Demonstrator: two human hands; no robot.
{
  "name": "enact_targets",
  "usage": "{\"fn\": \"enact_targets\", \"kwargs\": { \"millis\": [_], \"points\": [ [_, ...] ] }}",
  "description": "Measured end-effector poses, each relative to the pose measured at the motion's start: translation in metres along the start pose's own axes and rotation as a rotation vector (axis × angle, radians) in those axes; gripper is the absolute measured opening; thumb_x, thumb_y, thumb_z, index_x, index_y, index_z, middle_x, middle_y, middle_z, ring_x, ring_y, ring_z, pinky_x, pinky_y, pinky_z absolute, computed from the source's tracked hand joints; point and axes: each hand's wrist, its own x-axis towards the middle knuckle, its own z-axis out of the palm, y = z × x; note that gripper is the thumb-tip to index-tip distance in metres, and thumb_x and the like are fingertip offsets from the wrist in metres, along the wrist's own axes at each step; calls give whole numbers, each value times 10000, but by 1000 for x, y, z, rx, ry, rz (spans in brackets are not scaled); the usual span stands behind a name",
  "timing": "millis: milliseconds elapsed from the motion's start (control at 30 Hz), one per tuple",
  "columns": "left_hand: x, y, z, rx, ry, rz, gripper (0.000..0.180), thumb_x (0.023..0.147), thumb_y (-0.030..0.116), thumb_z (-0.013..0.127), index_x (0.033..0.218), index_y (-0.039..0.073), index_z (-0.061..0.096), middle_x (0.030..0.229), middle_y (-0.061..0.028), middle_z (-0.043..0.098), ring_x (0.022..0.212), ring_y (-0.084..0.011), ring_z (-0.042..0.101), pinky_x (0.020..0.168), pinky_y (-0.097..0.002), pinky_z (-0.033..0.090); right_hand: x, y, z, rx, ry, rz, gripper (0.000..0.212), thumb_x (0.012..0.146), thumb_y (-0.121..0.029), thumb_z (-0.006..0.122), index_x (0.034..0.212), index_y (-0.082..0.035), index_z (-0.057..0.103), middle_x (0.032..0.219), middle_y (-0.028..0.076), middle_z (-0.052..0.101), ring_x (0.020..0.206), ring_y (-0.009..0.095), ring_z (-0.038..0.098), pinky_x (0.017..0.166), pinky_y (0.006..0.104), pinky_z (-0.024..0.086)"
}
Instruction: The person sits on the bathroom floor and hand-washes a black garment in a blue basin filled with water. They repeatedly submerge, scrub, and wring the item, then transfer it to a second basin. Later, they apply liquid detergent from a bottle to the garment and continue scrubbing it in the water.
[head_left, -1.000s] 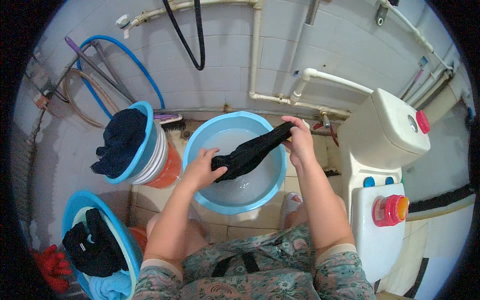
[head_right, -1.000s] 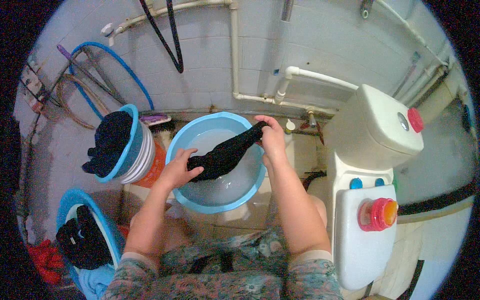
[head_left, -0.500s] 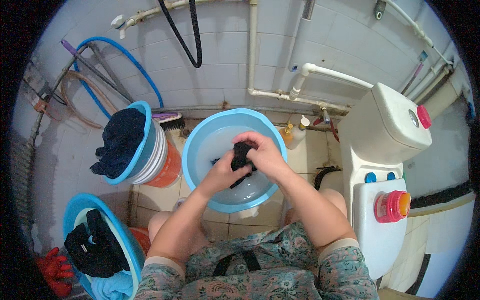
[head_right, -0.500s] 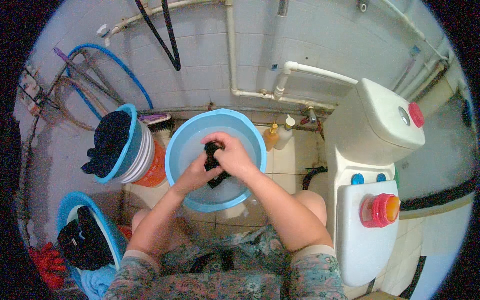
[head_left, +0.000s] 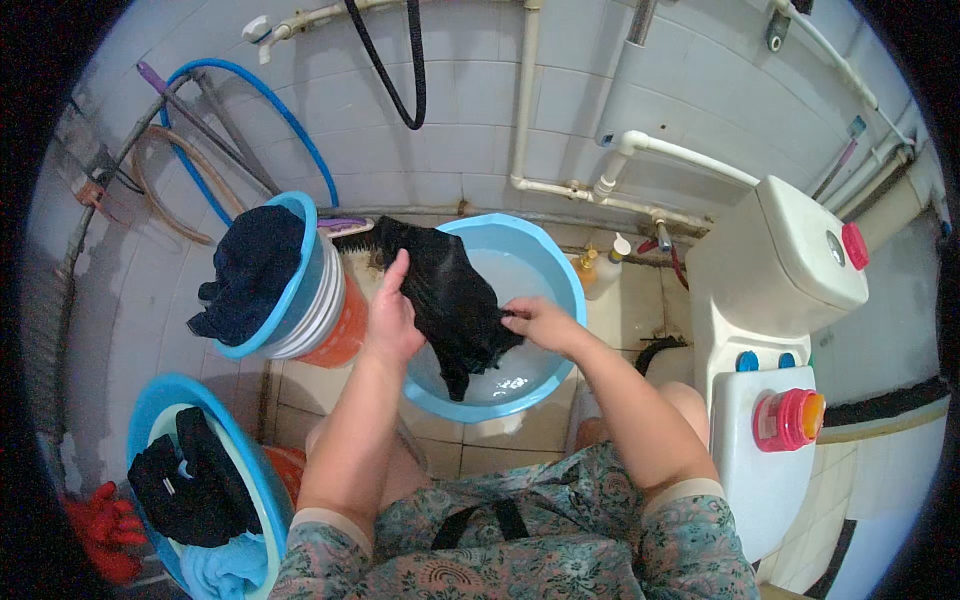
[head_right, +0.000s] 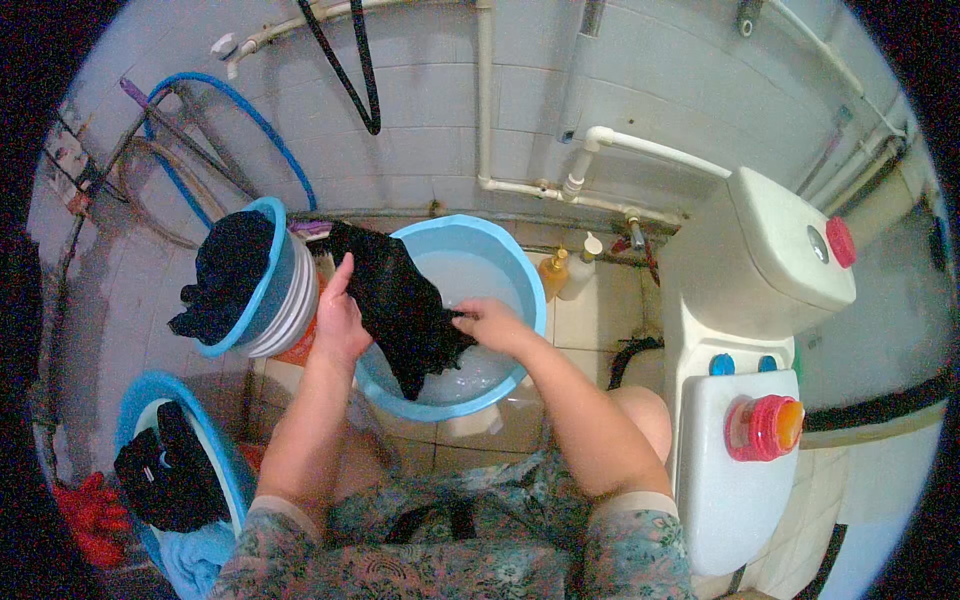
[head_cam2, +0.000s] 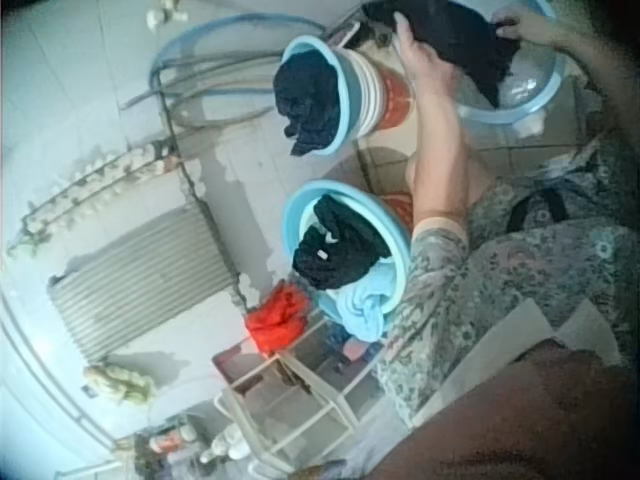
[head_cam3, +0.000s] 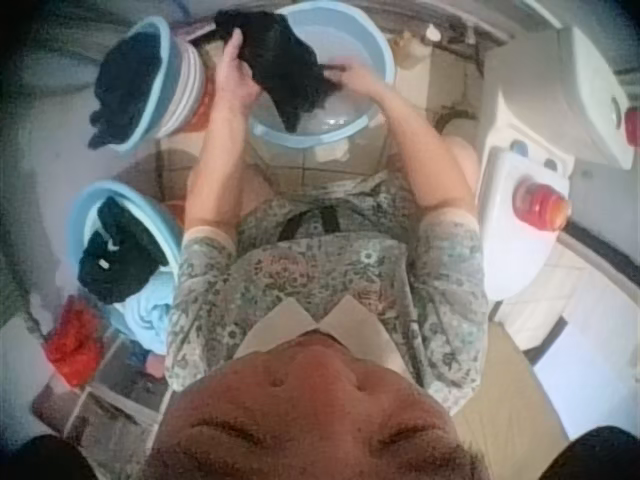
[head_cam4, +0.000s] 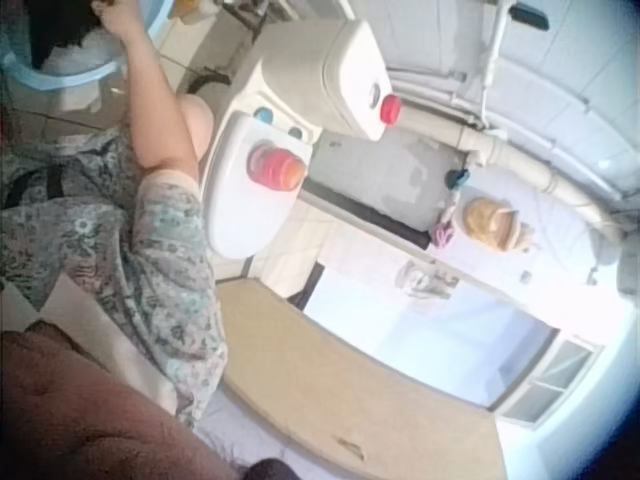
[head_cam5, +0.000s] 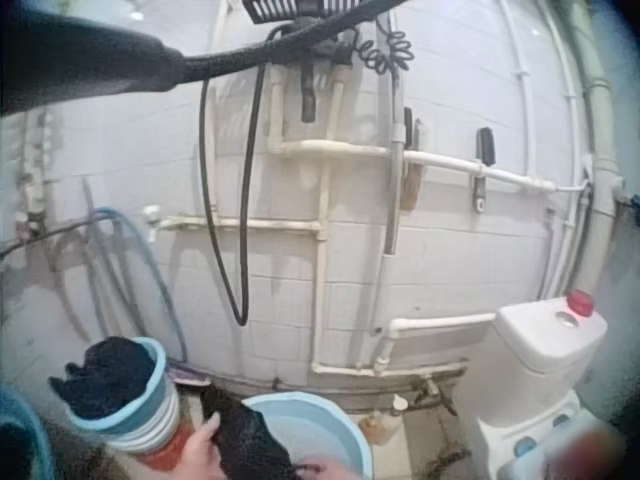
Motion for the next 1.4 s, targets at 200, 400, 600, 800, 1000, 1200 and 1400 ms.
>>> {"fn": "enact_targets", "kwargs": {
  "millis": [200,400,600,800,1000,1200,1400],
  "points": [
    [-2,25,-29,305,270,-16,428,901,386,484,1122,28,566,1119,-121,594,1033,-250,555,912,-376,411,-16,-30,-15,281,274,88,286,910,-306,510,899,-40,615,773,-6,582,725,108,505,705,285,421],
    [-1,18,-51,1123,483,185,395,894,356,521,1120,34,553,1022,-90,611,941,-188,576,819,-315,431,-21,-44,-24,614,300,143,288,918,-373,477,852,-99,536,589,-50,383,534,62,413,606,265,483],
    [-6,9,-24,470,337,-38,400,893,340,520,1142,27,534,1109,-100,593,1019,-235,560,898,-375,422,-12,-30,-11,394,244,128,302,901,-325,519,1065,-71,530,898,46,554,826,111,531,799,295,466],
    [-3,-2,-12,82,71,-66,425,922,349,447,1196,29,501,1169,-114,568,1065,-255,544,947,-401,401,-19,-25,39,94,-4,-238,724,757,-186,697,1350,-54,303,1222,155,473,1139,231,443,959,369,367],
    [-3,-15,1,-35,-34,-6,440,928,359,412,1209,30,491,1175,-105,561,1084,-256,528,963,-401,381,-5,-15,46,189,26,-255,464,763,-140,673,1170,-27,482,1056,108,576,981,200,521,841,333,416],
    [8,8,-25,61,194,71,370,893,262,494,1167,13,505,1123,-109,582,1023,-248,554,894,-409,442,2,-9,30,711,102,198,317,876,-217,543,1168,-106,489,1058,28,568,961,140,516,832,298,405],
    [0,0,-60,1776,196,-297,404,845,321,554,1109,16,539,939,-137,638,842,-243,621,717,-354,491,-1,-10,13,1034,351,246,261,925,-174,365,1159,-141,474,976,-9,570,841,111,538,677,286,460]
  ]
}}
